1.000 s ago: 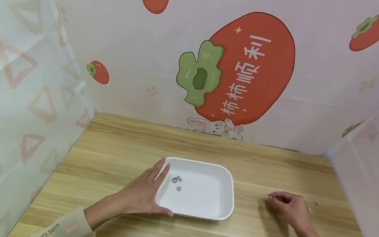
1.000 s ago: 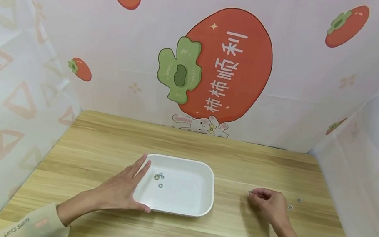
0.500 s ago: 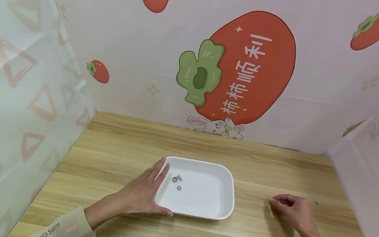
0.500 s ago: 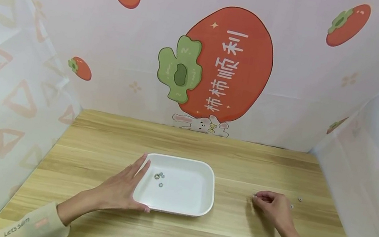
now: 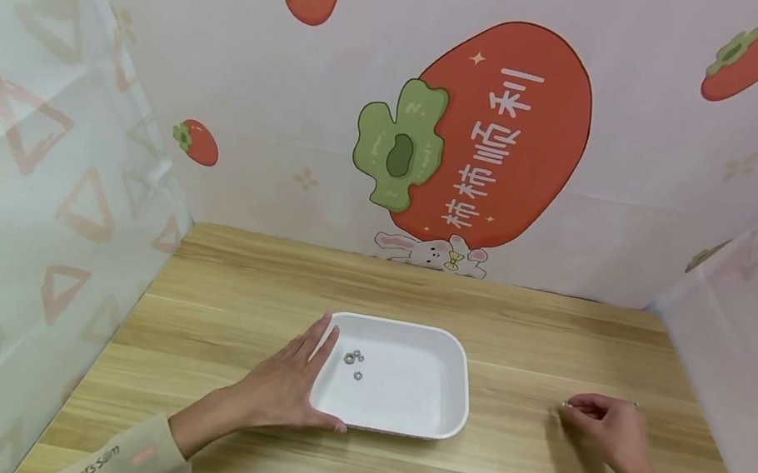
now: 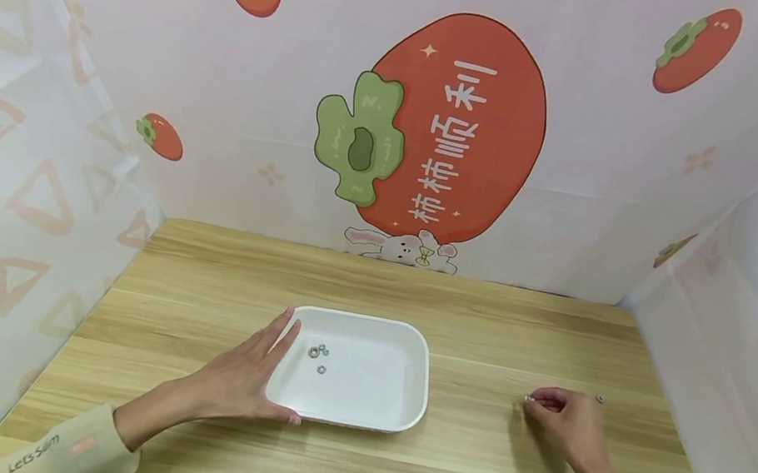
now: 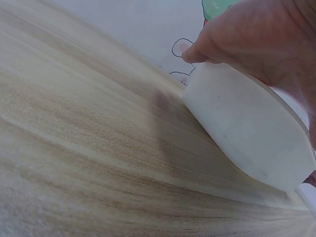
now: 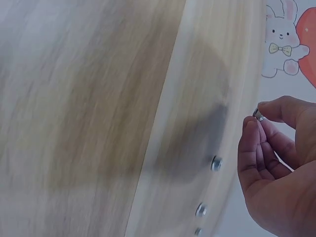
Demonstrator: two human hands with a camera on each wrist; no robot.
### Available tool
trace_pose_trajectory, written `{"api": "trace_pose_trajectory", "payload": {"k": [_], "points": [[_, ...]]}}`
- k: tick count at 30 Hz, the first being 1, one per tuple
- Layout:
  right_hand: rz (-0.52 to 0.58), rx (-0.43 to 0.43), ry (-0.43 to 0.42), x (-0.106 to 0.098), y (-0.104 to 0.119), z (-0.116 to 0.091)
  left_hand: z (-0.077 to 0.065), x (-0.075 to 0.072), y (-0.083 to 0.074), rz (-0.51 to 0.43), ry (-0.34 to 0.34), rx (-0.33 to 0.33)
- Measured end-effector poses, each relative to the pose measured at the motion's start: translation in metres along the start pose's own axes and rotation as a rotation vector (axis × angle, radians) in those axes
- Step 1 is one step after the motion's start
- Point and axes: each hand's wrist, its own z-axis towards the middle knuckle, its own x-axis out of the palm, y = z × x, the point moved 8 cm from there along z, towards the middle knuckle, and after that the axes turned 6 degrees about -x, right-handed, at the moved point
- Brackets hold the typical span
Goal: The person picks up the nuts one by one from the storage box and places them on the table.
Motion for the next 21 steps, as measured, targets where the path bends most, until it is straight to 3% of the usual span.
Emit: {"api": "trace_pose_trajectory", "payload": {"k": [11, 21], "points": [[-0.099, -0.114, -0.063, -0.0055, -0.0067, -0.0015, 0.0007, -0.0001, -0.0009, -0.001, -0.013, 0.005], [-0.152, -0.117, -0.017, -0.0018, -0.0028, -0.0037, -0.0001, 0.0008, 0.0006, 0.020, -0.005, 0.002]]}}
